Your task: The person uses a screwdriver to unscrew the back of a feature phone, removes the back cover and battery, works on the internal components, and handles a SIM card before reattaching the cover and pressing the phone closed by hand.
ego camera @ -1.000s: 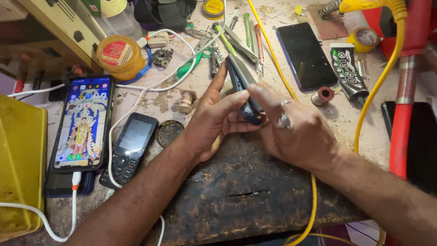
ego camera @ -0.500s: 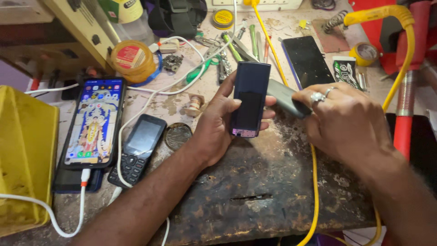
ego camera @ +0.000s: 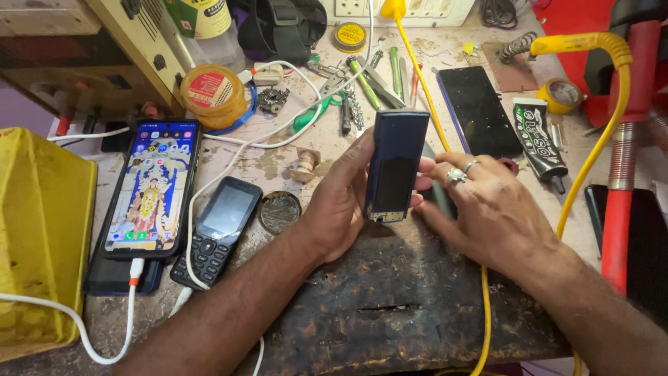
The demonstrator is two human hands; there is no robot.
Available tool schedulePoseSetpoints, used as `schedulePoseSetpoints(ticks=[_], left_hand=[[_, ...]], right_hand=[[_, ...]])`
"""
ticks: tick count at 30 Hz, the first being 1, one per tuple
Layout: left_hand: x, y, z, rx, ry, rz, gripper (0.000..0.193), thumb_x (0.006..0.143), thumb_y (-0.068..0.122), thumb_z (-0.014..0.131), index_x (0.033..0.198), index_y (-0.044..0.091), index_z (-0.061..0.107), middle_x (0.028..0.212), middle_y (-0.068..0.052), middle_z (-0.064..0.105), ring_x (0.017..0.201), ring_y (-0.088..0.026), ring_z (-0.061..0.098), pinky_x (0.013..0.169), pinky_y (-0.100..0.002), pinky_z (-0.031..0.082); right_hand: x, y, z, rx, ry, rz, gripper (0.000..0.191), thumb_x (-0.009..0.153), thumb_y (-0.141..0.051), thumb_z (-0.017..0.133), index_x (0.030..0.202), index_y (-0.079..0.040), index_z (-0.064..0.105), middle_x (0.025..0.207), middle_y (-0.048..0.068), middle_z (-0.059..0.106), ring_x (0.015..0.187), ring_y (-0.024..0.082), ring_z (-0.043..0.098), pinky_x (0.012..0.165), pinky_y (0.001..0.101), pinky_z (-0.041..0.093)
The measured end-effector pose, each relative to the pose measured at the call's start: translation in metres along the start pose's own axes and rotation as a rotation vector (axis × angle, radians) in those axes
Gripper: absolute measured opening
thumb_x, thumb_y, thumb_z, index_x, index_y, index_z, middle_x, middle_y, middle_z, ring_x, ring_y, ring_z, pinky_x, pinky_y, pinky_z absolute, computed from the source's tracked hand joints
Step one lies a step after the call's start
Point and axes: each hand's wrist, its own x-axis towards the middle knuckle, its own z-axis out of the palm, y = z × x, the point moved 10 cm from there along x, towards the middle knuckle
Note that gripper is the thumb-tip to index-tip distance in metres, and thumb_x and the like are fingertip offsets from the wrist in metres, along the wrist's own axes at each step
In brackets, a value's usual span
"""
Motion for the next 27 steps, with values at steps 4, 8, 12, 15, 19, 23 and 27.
schedulePoseSetpoints(ticks=[4, 8, 12, 15, 19, 23, 27], left_hand=[[0.005, 0.000, -0.010, 0.114, 0.103, 0.029, 0.065, 0.111, 0.051, 0.039, 0.163, 0.011, 0.038, 0.128, -0.015, 0.065, 0.110, -0.022, 0.066, 0.095, -0.037, 0.056], [0.006, 0.008, -0.022, 0.198, 0.278, 0.061, 0.070, 0.105, 0.045, 0.049, 0.168, 0.028, 0.026, 0.119, -0.009, 0.060, 0.103, -0.015, 0.062, 0.088, -0.033, 0.056], [0.004, 0.004, -0.021, 0.302, 0.317, -0.015, 0.072, 0.098, 0.034, 0.058, 0.161, 0.030, 0.022, 0.111, -0.008, 0.054, 0.100, -0.016, 0.064, 0.078, -0.035, 0.061], [0.007, -0.001, -0.017, 0.345, 0.303, -0.029, 0.063, 0.101, 0.029, 0.061, 0.156, 0.020, 0.032, 0.114, -0.010, 0.056, 0.101, -0.016, 0.063, 0.082, -0.031, 0.060], [0.010, -0.001, -0.017, 0.451, 0.310, -0.021, 0.058, 0.099, 0.023, 0.065, 0.149, 0.016, 0.036, 0.115, -0.012, 0.061, 0.097, -0.013, 0.062, 0.081, -0.029, 0.057], [0.007, 0.003, -0.014, 0.416, 0.307, 0.002, 0.062, 0.096, 0.024, 0.068, 0.148, 0.012, 0.037, 0.112, -0.012, 0.063, 0.094, -0.013, 0.064, 0.079, -0.027, 0.056], [0.001, 0.026, -0.003, 0.571, 0.336, 0.158, 0.061, 0.091, 0.028, 0.077, 0.139, 0.006, 0.046, 0.108, -0.007, 0.066, 0.092, -0.010, 0.067, 0.077, -0.027, 0.058]], right_hand=[[0.003, 0.008, 0.007, 0.166, -0.116, 0.056, 0.036, 0.074, -0.028, 0.081, 0.102, -0.007, 0.073, 0.117, 0.016, 0.069, 0.099, 0.034, 0.068, 0.087, 0.0451, 0.055], [0.003, 0.044, 0.024, 0.003, -0.335, 0.282, 0.035, 0.082, -0.031, 0.078, 0.112, -0.013, 0.074, 0.113, 0.011, 0.067, 0.095, 0.025, 0.068, 0.087, 0.0389, 0.059], [0.013, 0.070, 0.014, -0.219, -0.236, 0.332, 0.030, 0.090, -0.034, 0.075, 0.110, -0.012, 0.076, 0.105, 0.013, 0.074, 0.090, 0.026, 0.072, 0.082, 0.0410, 0.060], [0.026, 0.097, 0.018, -0.105, -0.262, 0.391, 0.025, 0.098, -0.033, 0.071, 0.114, -0.014, 0.077, 0.100, 0.011, 0.078, 0.079, 0.022, 0.076, 0.077, 0.0387, 0.062], [0.094, 0.119, 0.012, 0.143, -0.098, 0.305, 0.024, 0.095, -0.028, 0.075, 0.108, -0.009, 0.079, 0.094, 0.010, 0.079, 0.078, 0.016, 0.077, 0.075, 0.0339, 0.061], [0.150, 0.113, 0.030, 0.246, -0.072, 0.255, 0.019, 0.089, -0.022, 0.076, 0.102, -0.010, 0.080, 0.089, 0.010, 0.078, 0.075, 0.018, 0.076, 0.072, 0.0336, 0.060], [0.179, 0.089, 0.059, 0.167, -0.126, 0.313, 0.018, 0.083, -0.022, 0.078, 0.097, -0.012, 0.082, 0.085, 0.014, 0.077, 0.076, 0.025, 0.075, 0.076, 0.0379, 0.059]])
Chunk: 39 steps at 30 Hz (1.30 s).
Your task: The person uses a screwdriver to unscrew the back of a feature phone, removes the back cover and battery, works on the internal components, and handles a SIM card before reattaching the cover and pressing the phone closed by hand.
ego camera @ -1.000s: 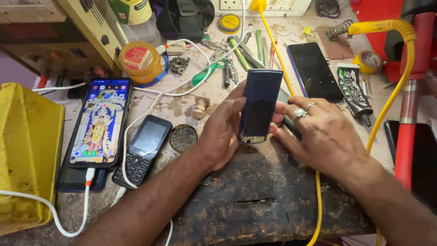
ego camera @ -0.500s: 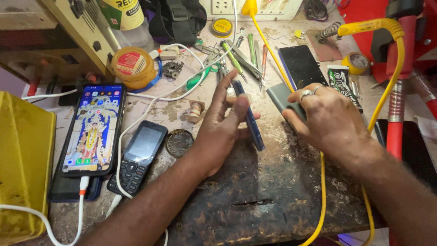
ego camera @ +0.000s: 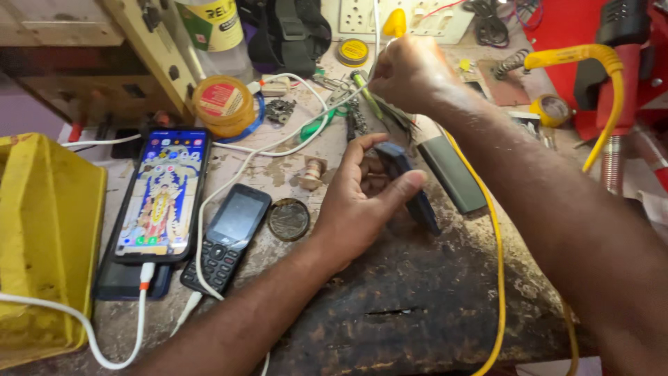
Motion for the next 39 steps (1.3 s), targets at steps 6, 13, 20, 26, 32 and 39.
schedulePoseSetpoints(ticks=[6, 13, 20, 26, 32, 39], left_hand=[[-0.021, 0.044, -0.019, 0.476, 0.191, 0.204, 0.044, 0.079, 0.032, 0.085, 0.107, 0.006, 0.065, 0.094, -0.005, 0.070, 0.082, -0.014, 0.071, 0.074, -0.031, 0.060], [-0.023, 0.058, -0.015, 0.567, 0.270, 0.357, 0.044, 0.080, 0.026, 0.085, 0.111, 0.005, 0.063, 0.101, -0.011, 0.067, 0.090, -0.025, 0.070, 0.079, -0.039, 0.057], [-0.020, 0.039, -0.021, 0.421, 0.280, 0.261, 0.052, 0.085, 0.030, 0.082, 0.125, 0.004, 0.062, 0.103, -0.010, 0.071, 0.089, -0.017, 0.070, 0.082, -0.033, 0.059], [-0.007, 0.018, -0.010, 0.143, 0.178, 0.091, 0.054, 0.089, 0.030, 0.079, 0.133, 0.004, 0.061, 0.100, -0.007, 0.073, 0.084, -0.011, 0.067, 0.077, -0.026, 0.057], [-0.029, 0.056, 0.002, 0.485, 0.201, 0.369, 0.058, 0.086, 0.026, 0.085, 0.134, 0.006, 0.058, 0.101, -0.004, 0.071, 0.087, -0.010, 0.072, 0.076, -0.026, 0.059], [-0.021, 0.018, 0.032, -0.637, -0.434, -0.085, 0.073, 0.105, 0.044, 0.053, 0.158, -0.003, 0.035, 0.102, -0.010, 0.063, 0.079, -0.012, 0.063, 0.070, -0.027, 0.056]], right_hand=[[0.004, -0.018, 0.027, -0.160, -0.141, 0.060, 0.037, 0.074, -0.020, 0.080, 0.111, -0.016, 0.079, 0.092, 0.016, 0.077, 0.081, 0.028, 0.077, 0.082, 0.0399, 0.062], [0.007, -0.021, 0.024, -0.303, -0.061, 0.002, 0.047, 0.070, -0.016, 0.081, 0.116, -0.018, 0.079, 0.096, 0.018, 0.076, 0.089, 0.034, 0.074, 0.087, 0.0420, 0.059], [-0.003, 0.010, 0.016, 0.066, -0.139, 0.195, 0.034, 0.083, -0.018, 0.076, 0.116, -0.014, 0.076, 0.090, 0.011, 0.079, 0.078, 0.020, 0.075, 0.074, 0.0364, 0.061], [-0.013, 0.045, 0.000, 0.178, -0.151, 0.211, 0.025, 0.088, -0.018, 0.075, 0.111, -0.007, 0.077, 0.087, 0.011, 0.079, 0.072, 0.014, 0.075, 0.067, 0.0324, 0.063], [-0.017, 0.027, 0.006, -0.021, -0.009, 0.003, 0.034, 0.085, -0.033, 0.081, 0.112, -0.012, 0.079, 0.093, 0.013, 0.078, 0.081, 0.025, 0.075, 0.078, 0.0406, 0.060], [-0.017, 0.013, 0.024, -0.107, -0.001, -0.040, 0.033, 0.083, -0.039, 0.081, 0.107, -0.017, 0.081, 0.091, 0.016, 0.075, 0.080, 0.034, 0.073, 0.075, 0.0459, 0.058]])
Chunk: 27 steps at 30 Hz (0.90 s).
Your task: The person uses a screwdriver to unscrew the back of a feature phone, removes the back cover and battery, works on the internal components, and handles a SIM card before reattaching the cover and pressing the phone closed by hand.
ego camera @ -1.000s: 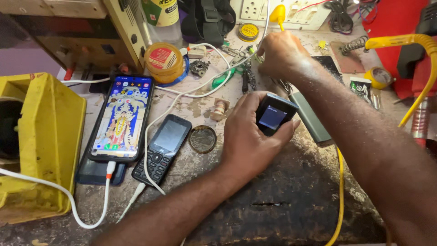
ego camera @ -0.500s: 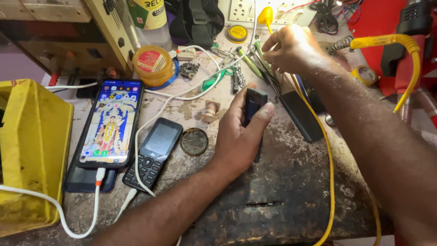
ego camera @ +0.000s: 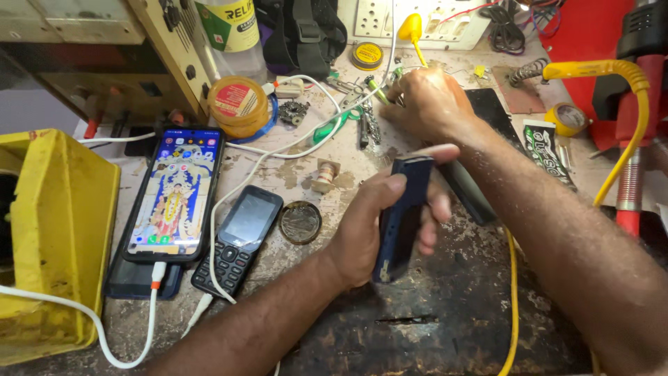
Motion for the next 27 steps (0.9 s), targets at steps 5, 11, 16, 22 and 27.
schedulePoseSetpoints(ticks=[5, 11, 16, 22, 27], left_hand=[[-0.013, -0.011, 0.008, -0.270, -0.203, -0.095, 0.078, 0.113, 0.046, 0.044, 0.163, -0.009, 0.021, 0.110, -0.017, 0.064, 0.090, -0.016, 0.067, 0.086, -0.029, 0.059], [-0.017, -0.013, 0.011, -0.337, -0.275, -0.146, 0.078, 0.116, 0.045, 0.043, 0.165, -0.008, 0.015, 0.111, -0.021, 0.065, 0.092, -0.020, 0.070, 0.089, -0.032, 0.059], [-0.018, -0.014, 0.011, -0.370, -0.278, -0.156, 0.080, 0.118, 0.050, 0.041, 0.165, -0.009, 0.014, 0.108, -0.022, 0.067, 0.092, -0.022, 0.072, 0.087, -0.034, 0.061], [-0.016, -0.016, 0.009, -0.378, -0.257, -0.141, 0.078, 0.121, 0.053, 0.033, 0.163, -0.012, 0.018, 0.105, -0.023, 0.069, 0.089, -0.024, 0.073, 0.085, -0.036, 0.062], [-0.012, -0.018, 0.004, -0.344, -0.230, -0.119, 0.076, 0.123, 0.054, 0.027, 0.161, -0.012, 0.022, 0.104, -0.022, 0.069, 0.088, -0.024, 0.073, 0.084, -0.036, 0.062]], right_hand=[[-0.003, 0.006, 0.005, -0.079, -0.054, 0.139, 0.025, 0.081, -0.036, 0.079, 0.098, -0.018, 0.083, 0.086, 0.017, 0.076, 0.080, 0.035, 0.073, 0.077, 0.0468, 0.059], [-0.009, 0.011, -0.007, 0.108, -0.023, 0.257, 0.024, 0.078, -0.030, 0.076, 0.091, -0.010, 0.080, 0.080, 0.018, 0.076, 0.075, 0.029, 0.074, 0.072, 0.0418, 0.058], [-0.021, 0.027, -0.024, 0.267, 0.002, 0.368, 0.026, 0.086, -0.030, 0.072, 0.095, -0.006, 0.074, 0.079, 0.014, 0.075, 0.074, 0.021, 0.072, 0.066, 0.0385, 0.055], [-0.062, 0.020, -0.073, 0.514, 0.209, 0.110, 0.034, 0.096, -0.012, 0.066, 0.126, 0.000, 0.055, 0.097, 0.013, 0.075, 0.086, 0.017, 0.074, 0.068, 0.0275, 0.057], [-0.104, 0.005, -0.103, 0.667, 0.347, -0.081, 0.032, 0.105, -0.004, 0.056, 0.132, 0.004, 0.039, 0.108, 0.019, 0.068, 0.094, 0.018, 0.072, 0.072, 0.0255, 0.060]])
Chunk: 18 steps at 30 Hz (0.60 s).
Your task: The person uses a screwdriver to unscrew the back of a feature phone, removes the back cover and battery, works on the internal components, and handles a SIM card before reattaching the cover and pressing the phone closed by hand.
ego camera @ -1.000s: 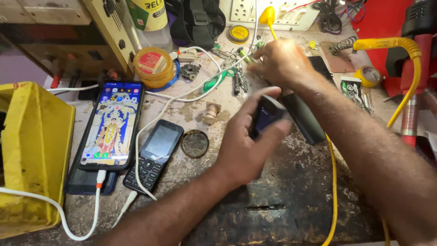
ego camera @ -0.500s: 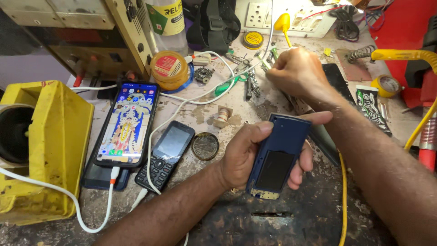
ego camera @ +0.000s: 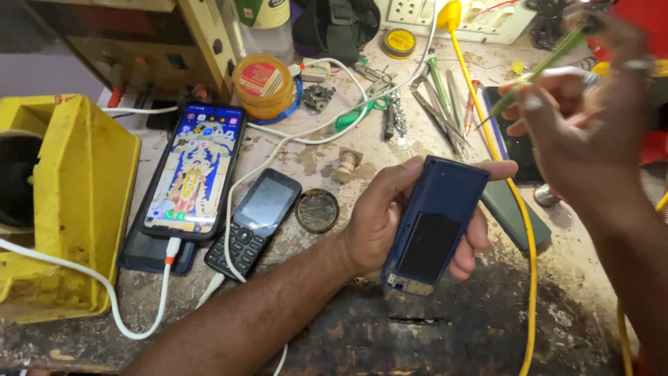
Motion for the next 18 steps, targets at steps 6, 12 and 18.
schedulePoseSetpoints(ticks=[6, 12, 18], left_hand=[[0.003, 0.006, -0.005, 0.036, 0.028, 0.048, 0.076, 0.123, 0.055, 0.025, 0.160, -0.012, 0.025, 0.104, -0.022, 0.069, 0.087, -0.023, 0.072, 0.084, -0.036, 0.062], [0.003, 0.008, -0.012, 0.036, 0.068, 0.043, 0.075, 0.119, 0.053, 0.029, 0.162, -0.008, 0.025, 0.108, -0.021, 0.069, 0.092, -0.024, 0.073, 0.089, -0.038, 0.062], [0.001, -0.001, -0.023, 0.024, 0.136, 0.025, 0.070, 0.118, 0.052, 0.031, 0.155, -0.007, 0.036, 0.106, -0.021, 0.068, 0.093, -0.028, 0.074, 0.088, -0.041, 0.062]], right_hand=[[-0.031, -0.011, -0.022, -0.105, 0.084, 0.037, 0.027, 0.119, -0.016, 0.046, 0.120, 0.007, 0.060, 0.113, 0.019, 0.069, 0.100, 0.022, 0.072, 0.085, 0.0333, 0.060], [-0.053, -0.026, -0.031, -0.117, 0.047, -0.129, 0.033, 0.127, -0.026, 0.037, 0.128, 0.002, 0.053, 0.112, 0.013, 0.066, 0.104, 0.017, 0.069, 0.098, 0.0288, 0.058], [-0.095, -0.049, -0.022, -0.221, 0.058, -0.156, 0.016, 0.119, -0.009, 0.063, 0.125, 0.005, 0.055, 0.114, 0.019, 0.071, 0.101, 0.022, 0.069, 0.092, 0.0284, 0.056]])
